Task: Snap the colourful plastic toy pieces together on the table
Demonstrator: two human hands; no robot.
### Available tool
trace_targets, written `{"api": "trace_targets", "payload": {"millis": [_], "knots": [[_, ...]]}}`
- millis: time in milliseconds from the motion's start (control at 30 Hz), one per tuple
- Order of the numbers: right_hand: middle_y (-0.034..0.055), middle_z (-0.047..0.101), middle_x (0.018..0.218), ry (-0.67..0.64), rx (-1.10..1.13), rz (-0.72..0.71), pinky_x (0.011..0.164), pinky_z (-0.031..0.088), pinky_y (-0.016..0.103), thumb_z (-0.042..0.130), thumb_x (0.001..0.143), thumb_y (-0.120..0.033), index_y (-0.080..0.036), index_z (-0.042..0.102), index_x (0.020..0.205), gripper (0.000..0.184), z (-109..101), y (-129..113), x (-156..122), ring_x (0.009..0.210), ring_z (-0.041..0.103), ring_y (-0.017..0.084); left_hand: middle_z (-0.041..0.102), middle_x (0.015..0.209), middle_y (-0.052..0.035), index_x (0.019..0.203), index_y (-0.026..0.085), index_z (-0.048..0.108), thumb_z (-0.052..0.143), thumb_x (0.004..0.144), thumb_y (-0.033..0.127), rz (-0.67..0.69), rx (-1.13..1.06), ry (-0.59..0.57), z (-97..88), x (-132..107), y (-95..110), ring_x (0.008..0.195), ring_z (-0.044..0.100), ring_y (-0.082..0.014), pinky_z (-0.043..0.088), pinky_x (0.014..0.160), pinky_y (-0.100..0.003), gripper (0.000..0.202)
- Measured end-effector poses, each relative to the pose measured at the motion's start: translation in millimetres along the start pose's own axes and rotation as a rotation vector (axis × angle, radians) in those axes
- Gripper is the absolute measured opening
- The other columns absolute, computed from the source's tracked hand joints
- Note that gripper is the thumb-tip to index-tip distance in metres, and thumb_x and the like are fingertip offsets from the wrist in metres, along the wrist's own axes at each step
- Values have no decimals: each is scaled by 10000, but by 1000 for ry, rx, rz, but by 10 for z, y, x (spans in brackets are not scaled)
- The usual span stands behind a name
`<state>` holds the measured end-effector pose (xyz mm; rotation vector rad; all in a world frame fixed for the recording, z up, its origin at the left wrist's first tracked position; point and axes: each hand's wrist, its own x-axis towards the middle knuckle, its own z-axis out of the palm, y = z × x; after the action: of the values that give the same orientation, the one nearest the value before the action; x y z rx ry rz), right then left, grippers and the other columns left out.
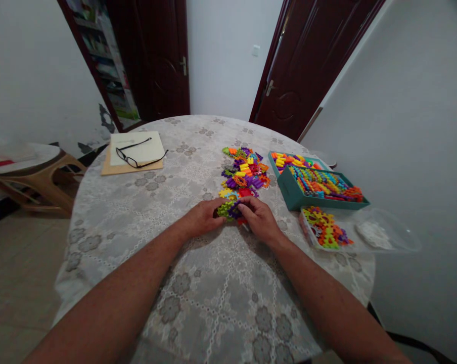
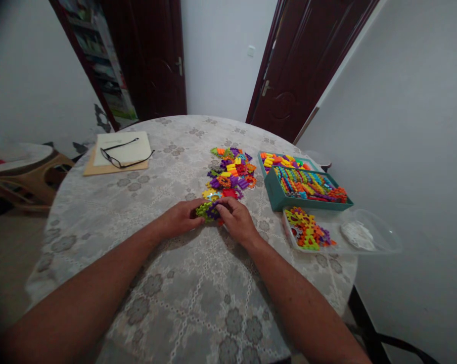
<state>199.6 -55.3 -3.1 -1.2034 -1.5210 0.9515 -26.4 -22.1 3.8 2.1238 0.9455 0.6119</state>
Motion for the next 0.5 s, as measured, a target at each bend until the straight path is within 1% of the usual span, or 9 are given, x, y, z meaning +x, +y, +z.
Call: {"api": "trace_targets", "payload": {"millis": [100, 167, 267, 367, 433, 500], "knots": [[29, 751, 974, 39, -100, -27, 824, 553, 345, 669, 954, -417, -240, 751, 1055, 220, -38, -10, 1, 884, 680, 208, 750, 1048, -51, 1440, 232, 602, 591, 838, 145, -12, 91, 36, -13, -21, 32, 849, 660, -191, 475, 798, -296, 608], [34, 743, 973, 24, -188, -92, 836, 551, 355, 654, 974, -380, -244, 763, 1055, 192, -71, -23, -5, 886, 676, 209, 746, 1062, -71, 1476, 218, 566, 579, 844, 139, -19, 151, 57, -28, -32, 38, 841, 658, -192, 470, 796, -299, 638], [60, 723, 1009, -89, -354, -277, 881, 543, 378, 622, 1015, -322, -245, 763, 1095, 179, -87, -40, -29, 944, 667, 222, 739, 1049, -70, 1412, 218, 600, 565, 872, 160, -24, 182, 58, -56, -40, 41, 854, 659, -196, 470, 805, -299, 544], [89, 699, 1096, -198, -517, -431, 914, 536, 382, 586, 1049, -277, -245, 736, 1199, 215, -42, -44, -64, 1020, 646, 233, 738, 1016, -49, 1320, 232, 646, 562, 893, 182, -13, 168, 14, -82, -41, 39, 902, 667, -207, 480, 841, -302, 439], [98, 681, 1127, -217, -577, -461, 913, 539, 377, 566, 1058, -244, -242, 698, 1269, 250, 5, -40, -83, 1039, 633, 236, 744, 1053, -48, 1288, 236, 657, 557, 884, 172, 13, 147, -7, -94, -40, 28, 946, 674, -211, 487, 876, -309, 421], [103, 664, 1144, -204, -606, -461, 915, 540, 374, 567, 1045, -198, -233, 667, 1296, 273, 44, -37, -94, 1056, 622, 240, 745, 1100, -52, 1286, 236, 657, 547, 862, 149, 37, 125, -23, -102, -39, 10, 970, 678, -210, 490, 893, -313, 447]]}}
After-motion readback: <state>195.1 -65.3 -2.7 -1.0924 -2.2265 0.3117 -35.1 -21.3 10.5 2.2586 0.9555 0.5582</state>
